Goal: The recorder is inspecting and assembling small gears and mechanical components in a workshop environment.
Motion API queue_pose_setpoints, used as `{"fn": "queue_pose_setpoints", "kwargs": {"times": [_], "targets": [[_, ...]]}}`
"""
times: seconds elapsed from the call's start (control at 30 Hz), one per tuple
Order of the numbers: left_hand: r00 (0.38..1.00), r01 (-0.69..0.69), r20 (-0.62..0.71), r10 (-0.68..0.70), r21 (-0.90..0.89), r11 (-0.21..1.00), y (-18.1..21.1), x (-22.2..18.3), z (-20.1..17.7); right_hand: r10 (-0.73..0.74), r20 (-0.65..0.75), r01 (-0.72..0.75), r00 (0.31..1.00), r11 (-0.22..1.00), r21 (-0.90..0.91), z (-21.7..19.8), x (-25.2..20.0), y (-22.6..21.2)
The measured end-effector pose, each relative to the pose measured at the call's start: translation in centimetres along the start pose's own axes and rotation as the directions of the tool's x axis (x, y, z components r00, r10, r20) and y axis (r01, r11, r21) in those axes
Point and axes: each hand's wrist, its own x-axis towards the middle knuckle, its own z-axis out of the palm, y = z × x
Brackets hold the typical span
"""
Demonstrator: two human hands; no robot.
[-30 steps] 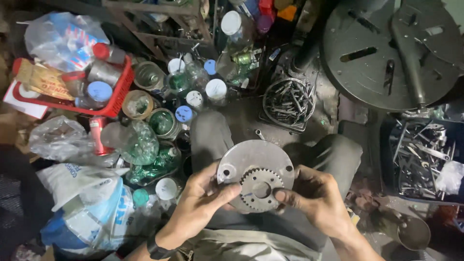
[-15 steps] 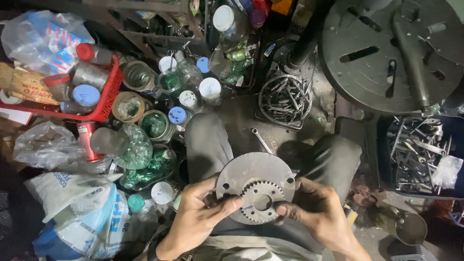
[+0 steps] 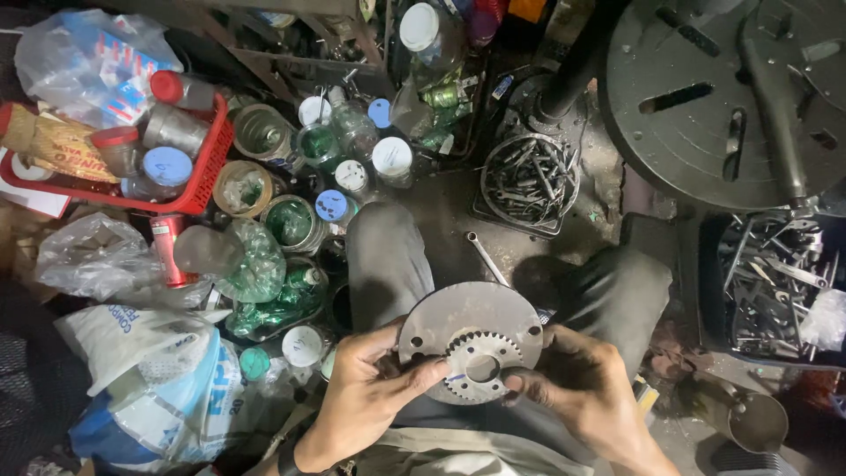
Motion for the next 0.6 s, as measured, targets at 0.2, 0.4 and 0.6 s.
{"fn": "queue_pose_setpoints", "kwargs": {"times": [0.2, 0.4, 0.6], "targets": [[0.999, -0.049, -0.014, 0.050, 0.072, 0.996, 0.2, -0.2, 0.0, 0.029, -0.025, -0.030, 0.999, 0.998, -0.056, -0.3, -0.1, 0.7], [0.998, -0.048, -0.041, 0.053, 0.122, 0.991, 0.5, -0.3, 0.3, 0.012, -0.034, -0.011, 0.999, 1.000, 0.017, -0.2, -0.2, 1.3], [0.993, -0.067, -0.089, 0.082, 0.167, 0.984, 0.4, 0.3, 0.8, 0.007, -0.112, -0.016, 0.994, 0.997, -0.080, -0.4, -0.2, 2.0]]}}
